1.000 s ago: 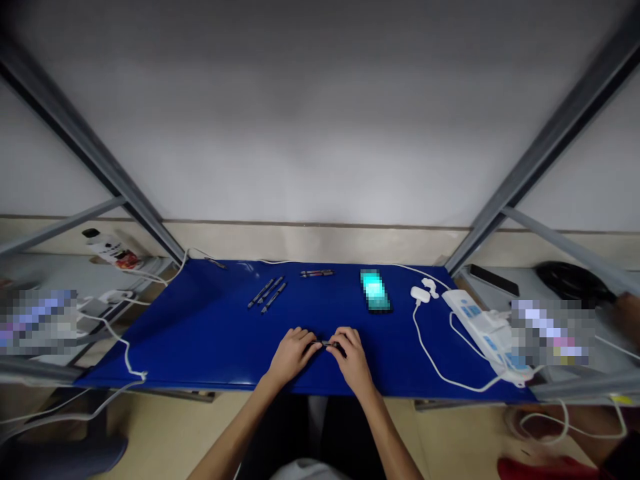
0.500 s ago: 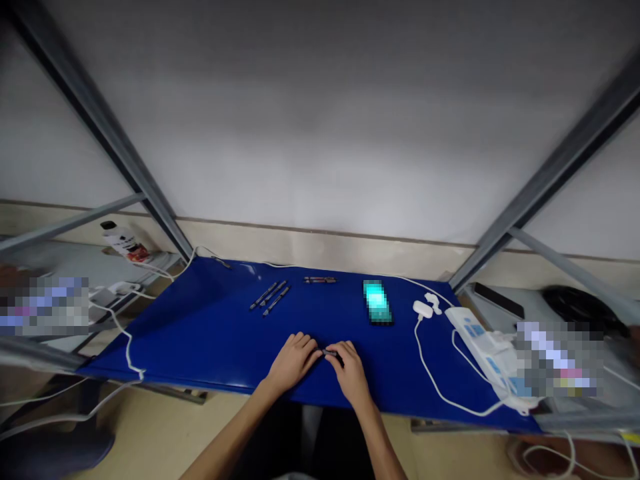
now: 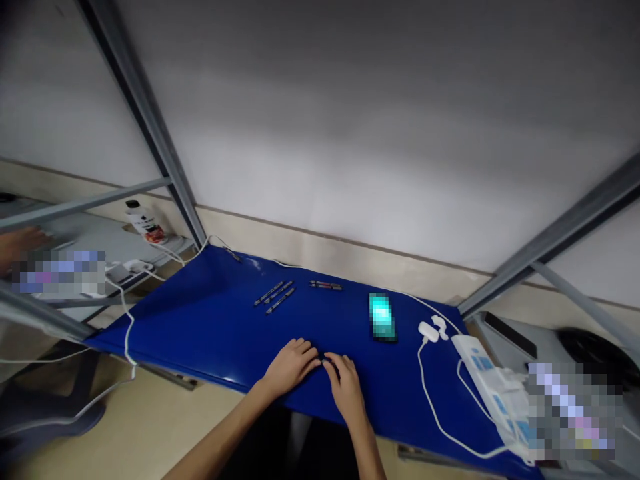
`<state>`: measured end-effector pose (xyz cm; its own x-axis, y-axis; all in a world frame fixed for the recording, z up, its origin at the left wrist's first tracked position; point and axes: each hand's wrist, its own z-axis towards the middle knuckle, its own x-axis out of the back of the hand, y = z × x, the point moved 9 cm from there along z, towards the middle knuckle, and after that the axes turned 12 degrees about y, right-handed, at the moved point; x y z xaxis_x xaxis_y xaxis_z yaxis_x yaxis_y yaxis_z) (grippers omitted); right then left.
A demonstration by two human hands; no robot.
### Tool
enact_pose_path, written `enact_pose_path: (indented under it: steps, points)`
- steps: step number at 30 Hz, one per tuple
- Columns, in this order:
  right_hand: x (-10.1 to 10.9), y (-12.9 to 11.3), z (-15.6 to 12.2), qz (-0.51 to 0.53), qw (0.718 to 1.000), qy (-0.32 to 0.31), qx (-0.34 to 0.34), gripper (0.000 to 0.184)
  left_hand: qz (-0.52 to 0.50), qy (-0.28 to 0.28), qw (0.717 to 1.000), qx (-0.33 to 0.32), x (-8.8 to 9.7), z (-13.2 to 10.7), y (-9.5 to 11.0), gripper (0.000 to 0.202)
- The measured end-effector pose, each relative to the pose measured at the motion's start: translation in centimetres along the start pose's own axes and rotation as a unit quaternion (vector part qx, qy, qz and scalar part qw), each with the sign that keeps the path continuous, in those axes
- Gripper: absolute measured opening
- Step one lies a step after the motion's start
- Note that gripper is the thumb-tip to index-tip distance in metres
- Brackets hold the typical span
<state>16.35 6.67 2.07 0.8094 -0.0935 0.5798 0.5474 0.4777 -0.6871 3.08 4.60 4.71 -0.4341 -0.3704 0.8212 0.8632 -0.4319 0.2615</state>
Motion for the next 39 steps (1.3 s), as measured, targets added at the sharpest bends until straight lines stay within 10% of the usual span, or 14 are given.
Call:
enact_pose_path:
  steps: [11, 22, 30, 34, 39]
  points:
    - [1.0, -0.5, 0.5, 0.079, 0.996, 0.021, -0.041, 0.020, -0.019, -0.009, 0.999, 0.043, -0.4, 0.0, -1.0, 0.026]
    - [3.0, 3.8, -0.5, 0.201, 0.946, 0.118, -0.227, 0.031, -0.038, 0.061, 0.971, 0.227, 0.8, -0.7, -5.5, 0.029]
    - [3.2, 5.4, -0.7, 0.237, 0.913, 0.198, -0.265, 0.034, -0.052, 0.064, 0.967, 0.239, 0.6, -0.9, -5.8, 0.030]
    - [3.4, 4.5, -0.2, 0.297, 0.896, 0.199, -0.262, 0.075, -0.037, 0.060, 0.970, 0.231, 0.7, -0.8, -5.5, 0.030]
    - [2.7, 4.0, -0.2, 0.232, 0.932, 0.143, -0.240, 0.067, -0.022, 0.059, 0.974, 0.216, 0.9, -0.6, -5.1, 0.032]
